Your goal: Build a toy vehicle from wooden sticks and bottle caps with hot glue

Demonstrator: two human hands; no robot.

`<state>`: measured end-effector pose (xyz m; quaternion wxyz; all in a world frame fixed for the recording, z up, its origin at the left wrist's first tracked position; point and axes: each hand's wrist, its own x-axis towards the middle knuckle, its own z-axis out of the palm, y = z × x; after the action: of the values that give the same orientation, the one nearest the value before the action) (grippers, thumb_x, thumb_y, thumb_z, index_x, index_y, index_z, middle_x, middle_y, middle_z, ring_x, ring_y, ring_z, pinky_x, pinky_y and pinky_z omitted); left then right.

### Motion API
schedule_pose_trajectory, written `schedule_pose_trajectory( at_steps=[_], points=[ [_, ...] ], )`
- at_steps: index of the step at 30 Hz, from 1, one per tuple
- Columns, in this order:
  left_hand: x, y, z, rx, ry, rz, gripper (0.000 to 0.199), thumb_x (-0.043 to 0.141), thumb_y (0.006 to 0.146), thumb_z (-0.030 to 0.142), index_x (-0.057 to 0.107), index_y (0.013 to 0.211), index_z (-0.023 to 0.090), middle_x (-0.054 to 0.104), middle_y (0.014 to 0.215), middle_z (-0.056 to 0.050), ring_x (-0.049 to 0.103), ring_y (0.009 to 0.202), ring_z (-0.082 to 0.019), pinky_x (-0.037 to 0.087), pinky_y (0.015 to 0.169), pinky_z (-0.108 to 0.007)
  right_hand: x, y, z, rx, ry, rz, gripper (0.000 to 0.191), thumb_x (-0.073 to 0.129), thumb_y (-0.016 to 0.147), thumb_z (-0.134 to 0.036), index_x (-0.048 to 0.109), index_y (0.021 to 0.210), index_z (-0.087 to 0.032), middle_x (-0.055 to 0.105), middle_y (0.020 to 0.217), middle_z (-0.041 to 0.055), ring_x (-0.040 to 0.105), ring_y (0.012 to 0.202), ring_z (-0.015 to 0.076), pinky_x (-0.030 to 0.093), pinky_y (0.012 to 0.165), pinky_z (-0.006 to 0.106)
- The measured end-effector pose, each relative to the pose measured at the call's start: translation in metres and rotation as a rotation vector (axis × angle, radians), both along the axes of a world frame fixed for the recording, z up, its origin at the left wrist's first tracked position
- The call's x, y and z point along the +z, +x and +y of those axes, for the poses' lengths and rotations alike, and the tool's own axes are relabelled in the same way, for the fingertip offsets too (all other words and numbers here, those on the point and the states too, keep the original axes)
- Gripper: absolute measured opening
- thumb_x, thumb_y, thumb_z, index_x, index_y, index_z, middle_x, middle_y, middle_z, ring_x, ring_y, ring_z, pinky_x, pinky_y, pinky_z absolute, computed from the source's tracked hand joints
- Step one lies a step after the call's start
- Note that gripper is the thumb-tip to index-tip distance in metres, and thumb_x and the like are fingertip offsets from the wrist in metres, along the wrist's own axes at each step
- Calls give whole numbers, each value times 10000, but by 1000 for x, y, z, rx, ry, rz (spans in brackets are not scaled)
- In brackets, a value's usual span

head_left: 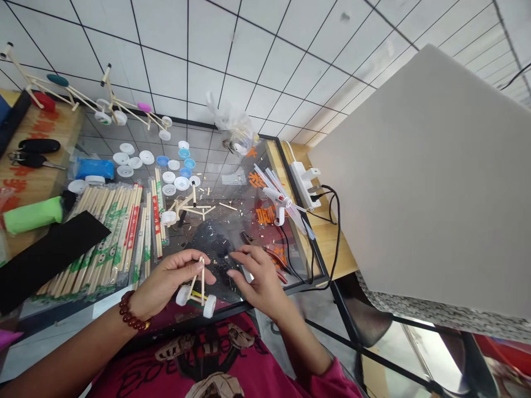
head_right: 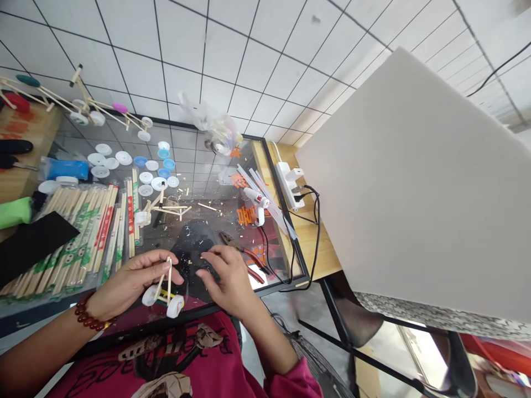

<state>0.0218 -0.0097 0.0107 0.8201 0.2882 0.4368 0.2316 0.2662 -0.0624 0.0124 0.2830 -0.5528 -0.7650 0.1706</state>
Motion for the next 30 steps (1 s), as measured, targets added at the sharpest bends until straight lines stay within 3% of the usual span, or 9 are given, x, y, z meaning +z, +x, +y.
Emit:
schedule_pose_trajectory(
  at_steps=[4,6,9,14,21,25,30],
  points=[
    [2,2,2,194,42,-23,435,952,660,494,756,891,181,821,894,-109,762,830,-221,623,718,-291,9,-26,21,104,-211,339,217,608,1031,-346,716,1171,-220,748,1036,68,710,938,173,567,845,300],
    [0,3,2,270,74,-20,381,969,639,455,787,837,184,817,988,-91,758,937,-237,636,800,-326,9,-32,30,115,-287,401,221,629,1019,-374,728,1137,-215,746,967,48,699,877,157,553,811,277],
    [-6,4,3,335,140,38,341,986,602,430,819,789,199,799,958,-50,724,876,-188,619,779,-289,6,-41,38,90,-289,405,215,734,944,-404,739,1046,-216,734,944,38,682,868,161,535,813,278],
    [-12,4,3,305,179,100,364,990,585,428,846,842,216,802,862,-37,699,821,-153,575,794,-245,-1,-53,41,97,-307,395,119,709,935,-329,742,904,-219,741,864,27,674,797,151,514,779,266],
    [-8,6,3,314,158,144,434,1003,529,463,837,836,205,784,828,-32,675,770,-143,567,758,-249,-1,-57,39,42,-384,464,153,670,910,-273,737,803,-188,690,704,-13,591,631,105,445,641,210],
    [-12,7,4,264,210,159,414,950,620,506,832,866,195,775,853,-48,666,769,-163,569,743,-284,-2,-56,38,26,-431,449,137,653,888,-242,737,796,-186,680,687,-23,573,615,101,431,626,204],
    [-16,0,7,139,460,243,270,825,797,469,812,823,201,706,767,-23,614,711,-153,516,700,-271,-5,-52,38,68,-427,377,116,647,889,-211,745,827,-201,713,756,-8,608,677,117,446,678,218]
  ],
)
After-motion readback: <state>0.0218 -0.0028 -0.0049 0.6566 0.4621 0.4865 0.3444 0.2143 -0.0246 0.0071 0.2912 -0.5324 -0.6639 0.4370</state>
